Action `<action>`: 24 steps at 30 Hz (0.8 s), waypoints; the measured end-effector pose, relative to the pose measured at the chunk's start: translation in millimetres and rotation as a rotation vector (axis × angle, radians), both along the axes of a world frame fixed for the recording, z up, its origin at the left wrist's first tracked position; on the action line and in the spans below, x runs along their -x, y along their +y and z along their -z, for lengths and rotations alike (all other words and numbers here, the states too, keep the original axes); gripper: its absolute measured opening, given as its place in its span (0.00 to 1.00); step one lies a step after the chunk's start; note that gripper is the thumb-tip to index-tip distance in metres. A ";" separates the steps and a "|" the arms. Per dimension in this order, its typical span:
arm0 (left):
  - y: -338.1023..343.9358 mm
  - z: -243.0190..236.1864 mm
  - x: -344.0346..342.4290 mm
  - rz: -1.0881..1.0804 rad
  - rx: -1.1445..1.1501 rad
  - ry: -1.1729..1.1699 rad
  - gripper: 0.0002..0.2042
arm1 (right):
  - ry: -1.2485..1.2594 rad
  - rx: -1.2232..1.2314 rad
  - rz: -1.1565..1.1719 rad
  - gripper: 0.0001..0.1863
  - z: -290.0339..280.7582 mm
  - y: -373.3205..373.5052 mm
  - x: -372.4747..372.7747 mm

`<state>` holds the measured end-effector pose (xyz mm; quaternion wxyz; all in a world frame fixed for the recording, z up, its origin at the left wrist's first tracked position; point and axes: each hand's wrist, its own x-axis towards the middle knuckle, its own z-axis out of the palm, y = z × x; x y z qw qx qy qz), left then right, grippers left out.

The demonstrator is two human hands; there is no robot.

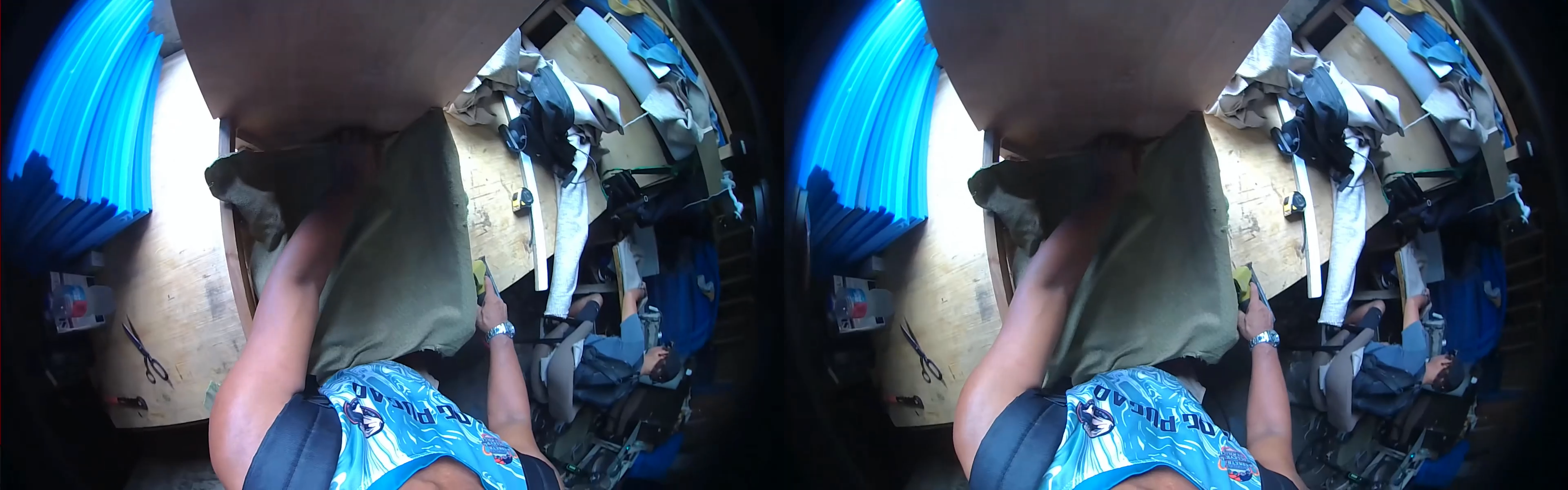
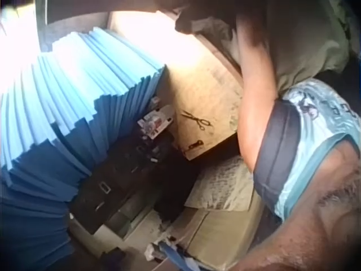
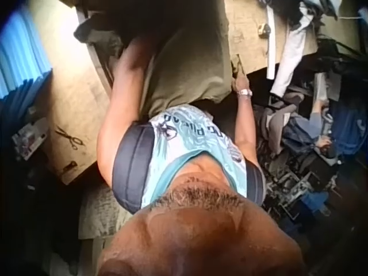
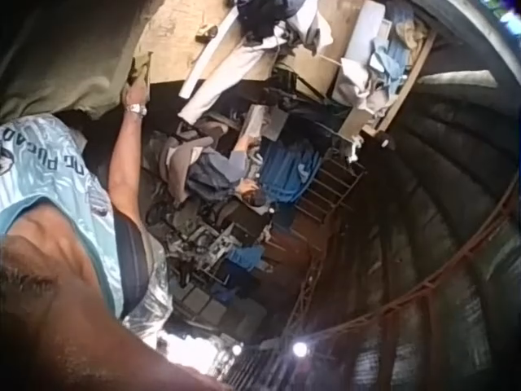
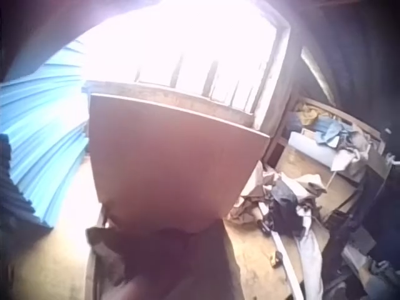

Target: Stapling fabric to a wooden furniture frame using a pneumatic staple gun.

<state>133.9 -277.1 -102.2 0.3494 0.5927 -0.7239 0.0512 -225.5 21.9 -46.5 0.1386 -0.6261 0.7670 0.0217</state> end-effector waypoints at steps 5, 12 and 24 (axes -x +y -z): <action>45.6 -21.8 34.1 -0.117 0.245 -0.174 0.17 | -0.059 -0.065 0.115 0.39 -15.0 0.0 10.4; -4.1 6.3 -30.6 0.002 -0.008 0.199 0.17 | -0.332 -0.012 0.283 0.33 -145.0 -44.4 -12.7; -25.5 14.2 -17.6 -0.250 0.041 0.206 0.17 | -0.940 0.006 0.074 0.27 -207.8 -200.6 -215.8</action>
